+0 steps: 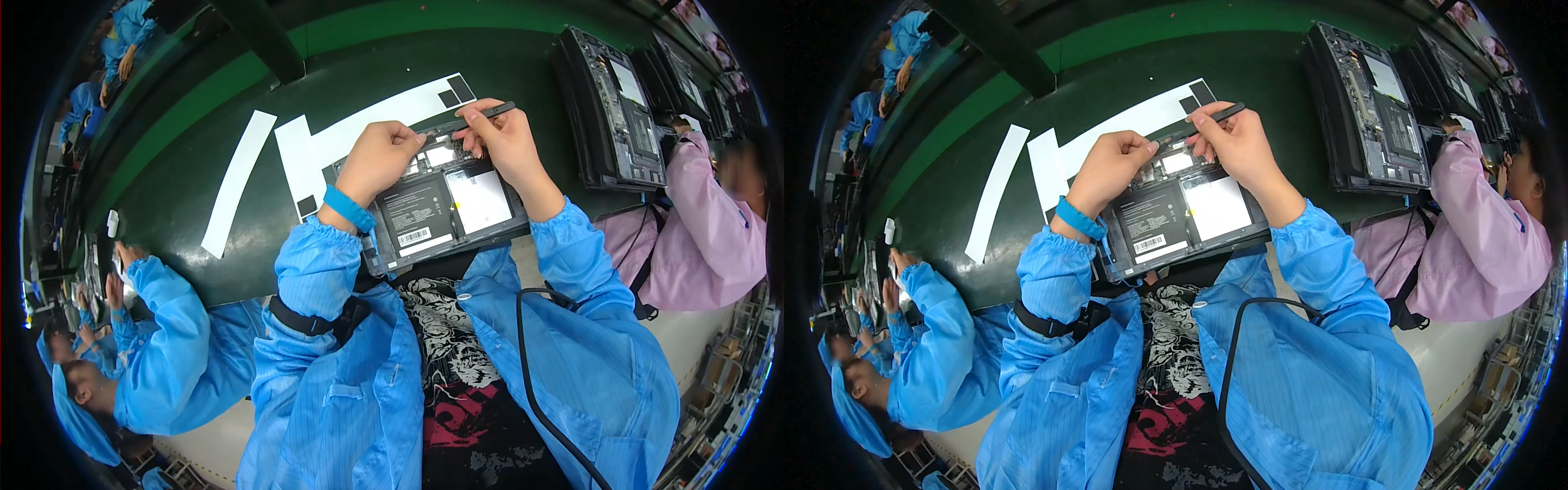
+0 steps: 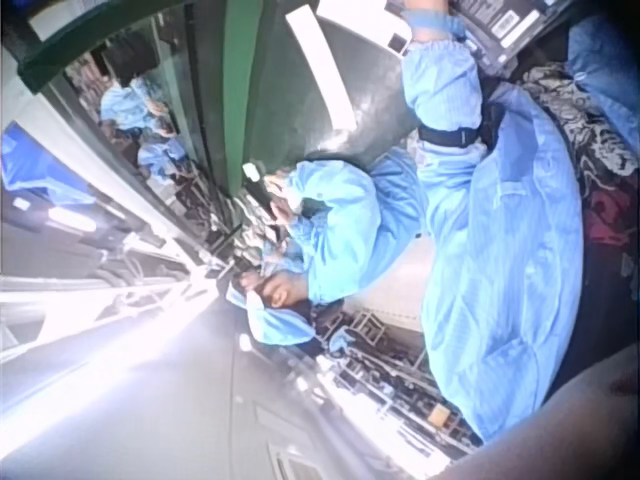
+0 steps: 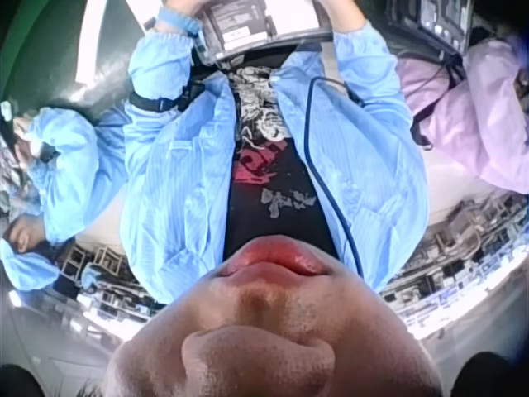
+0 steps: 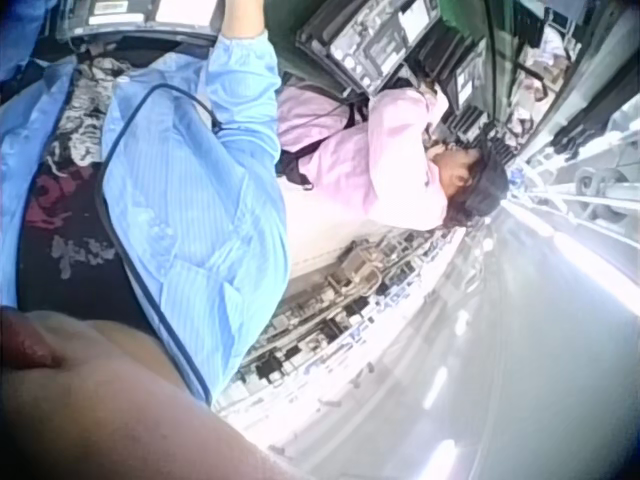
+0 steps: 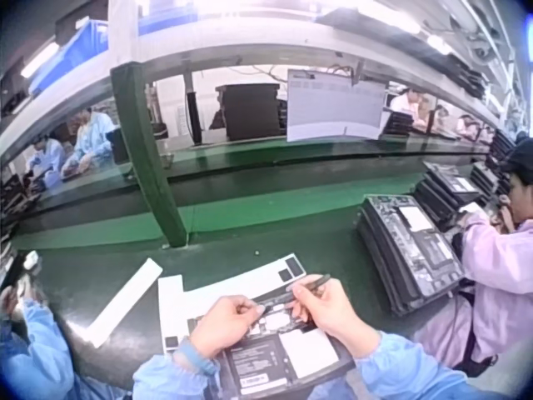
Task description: Applying labels and internal components to the chassis of electronic devices on an industrial assembly line.
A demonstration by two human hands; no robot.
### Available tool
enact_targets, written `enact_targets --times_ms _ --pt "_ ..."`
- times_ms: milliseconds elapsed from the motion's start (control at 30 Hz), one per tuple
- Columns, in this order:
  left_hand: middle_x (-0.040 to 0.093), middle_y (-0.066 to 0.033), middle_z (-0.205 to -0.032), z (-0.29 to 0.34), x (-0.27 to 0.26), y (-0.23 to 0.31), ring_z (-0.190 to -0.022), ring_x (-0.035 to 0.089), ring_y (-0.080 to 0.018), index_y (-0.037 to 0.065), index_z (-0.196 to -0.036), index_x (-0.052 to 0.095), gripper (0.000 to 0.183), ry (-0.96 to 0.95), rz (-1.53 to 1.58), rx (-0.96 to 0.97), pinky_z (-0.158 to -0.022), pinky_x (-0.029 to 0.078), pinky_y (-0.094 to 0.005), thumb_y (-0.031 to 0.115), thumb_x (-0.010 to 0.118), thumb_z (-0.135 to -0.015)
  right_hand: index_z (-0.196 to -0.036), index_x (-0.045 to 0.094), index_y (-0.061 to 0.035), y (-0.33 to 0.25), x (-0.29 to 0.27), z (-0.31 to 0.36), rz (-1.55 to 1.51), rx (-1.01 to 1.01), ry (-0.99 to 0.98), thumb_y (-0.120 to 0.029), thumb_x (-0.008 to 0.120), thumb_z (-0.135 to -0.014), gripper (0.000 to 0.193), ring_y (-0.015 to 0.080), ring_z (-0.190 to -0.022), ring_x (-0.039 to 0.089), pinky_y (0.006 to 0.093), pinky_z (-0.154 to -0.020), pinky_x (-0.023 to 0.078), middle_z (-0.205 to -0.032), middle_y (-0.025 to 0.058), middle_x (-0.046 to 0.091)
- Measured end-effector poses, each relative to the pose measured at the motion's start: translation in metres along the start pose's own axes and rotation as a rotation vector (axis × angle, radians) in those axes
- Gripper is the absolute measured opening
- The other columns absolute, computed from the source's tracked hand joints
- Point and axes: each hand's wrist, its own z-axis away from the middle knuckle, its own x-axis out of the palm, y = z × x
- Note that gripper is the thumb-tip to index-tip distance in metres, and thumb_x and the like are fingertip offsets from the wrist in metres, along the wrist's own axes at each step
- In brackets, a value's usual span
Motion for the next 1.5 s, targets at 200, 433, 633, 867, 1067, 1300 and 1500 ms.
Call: enact_targets --times_ms 200,433,633,867,1067,1300,1500 --pt "0.064 -0.0067 -0.068 -0.004 0.001 0.005 -0.059 0.055 -0.0117 -0.003 -0.085 0.068 0.026 0.02 -0.146 0.004 -0.056 0.043 -0.0275 0.022 0.064 -0.089 -0.099 0.063 0.0063 0.004 -0.002 0.0 0.04 -0.014 -0.019 -0.011 0.057 -0.095 0.019 0.0093 -0.055 0.057 0.0226 -0.06 0.05 -0.066 0.0077 0.063" --pt "0.067 -0.0205 -0.072 -0.006 0.013 0.014 -0.07 0.067 -0.0344 -0.002 -0.08 0.069 0.024 0.186 -0.54 0.159 -0.066 0.051 -0.0397 0.022 0.068 -0.083 -0.099 0.064 0.0046 0.01 -0.001 0.002 0.123 -0.016 0.005 -0.011 0.06 -0.093 0.017 0.0101 -0.066 0.063 0.022 -0.059 0.049 -0.071 0.007 0.065" --pt "0.067 -0.0211 -0.072 -0.007 0.015 0.011 -0.071 0.067 -0.0356 -0.001 -0.078 0.07 0.024 0.213 -0.54 0.168 -0.067 0.052 -0.0408 0.022 0.068 -0.082 -0.098 0.063 0.0036 0.011 0.002 0.001 0.182 -0.042 0.009 -0.011 0.059 -0.094 0.016 0.0071 -0.062 0.058 0.0189 -0.054 0.044 -0.072 0.0076 0.065" --pt "0.067 -0.0209 -0.071 -0.007 0.015 0.014 -0.07 0.067 -0.0354 -0.001 -0.077 0.07 0.024 0.206 -0.545 0.149 -0.067 0.052 -0.0404 0.023 0.069 -0.081 -0.094 0.064 0.0039 0.012 0.001 0.001 0.187 -0.064 0.006 -0.01 0.06 -0.092 0.015 0.0098 -0.065 0.063 0.023 -0.06 0.049 -0.073 0.0057 0.065" --pt "0.067 -0.0202 -0.069 -0.009 0.012 0.024 -0.068 0.068 -0.0316 -0.002 -0.075 0.07 0.027 0.141 -0.535 0.062 -0.065 0.053 -0.0385 0.025 0.071 -0.079 -0.097 0.063 0.003 0.011 0.001 0.002 0.206 -0.037 0.003 -0.012 0.059 -0.095 0.016 0.0095 -0.065 0.06 0.02 -0.055 0.044 -0.069 0.0047 0.062" --pt "0.066 -0.0165 -0.06 -0.016 0.012 0.022 -0.06 0.067 -0.0275 0.0 -0.07 0.072 0.028 0.174 -0.54 0.002 -0.061 0.053 -0.0358 0.027 0.074 -0.075 -0.098 0.063 0.0027 0.008 0.004 0.004 0.233 -0.043 0.014 -0.013 0.06 -0.094 0.016 0.0069 -0.063 0.057 0.0195 -0.054 0.043 -0.07 0.0048 0.063" --pt "0.067 -0.0206 -0.067 -0.013 0.009 0.035 -0.071 0.069 -0.0338 -0.002 -0.072 0.071 0.026 0.137 -0.501 -0.11 -0.069 0.055 -0.0384 0.023 0.077 -0.071 -0.096 0.063 0.003 0.01 0.002 0.003 0.246 -0.034 0.019 -0.012 0.06 -0.093 0.015 0.0085 -0.064 0.06 0.0219 -0.057 0.046 -0.073 0.0062 0.065"
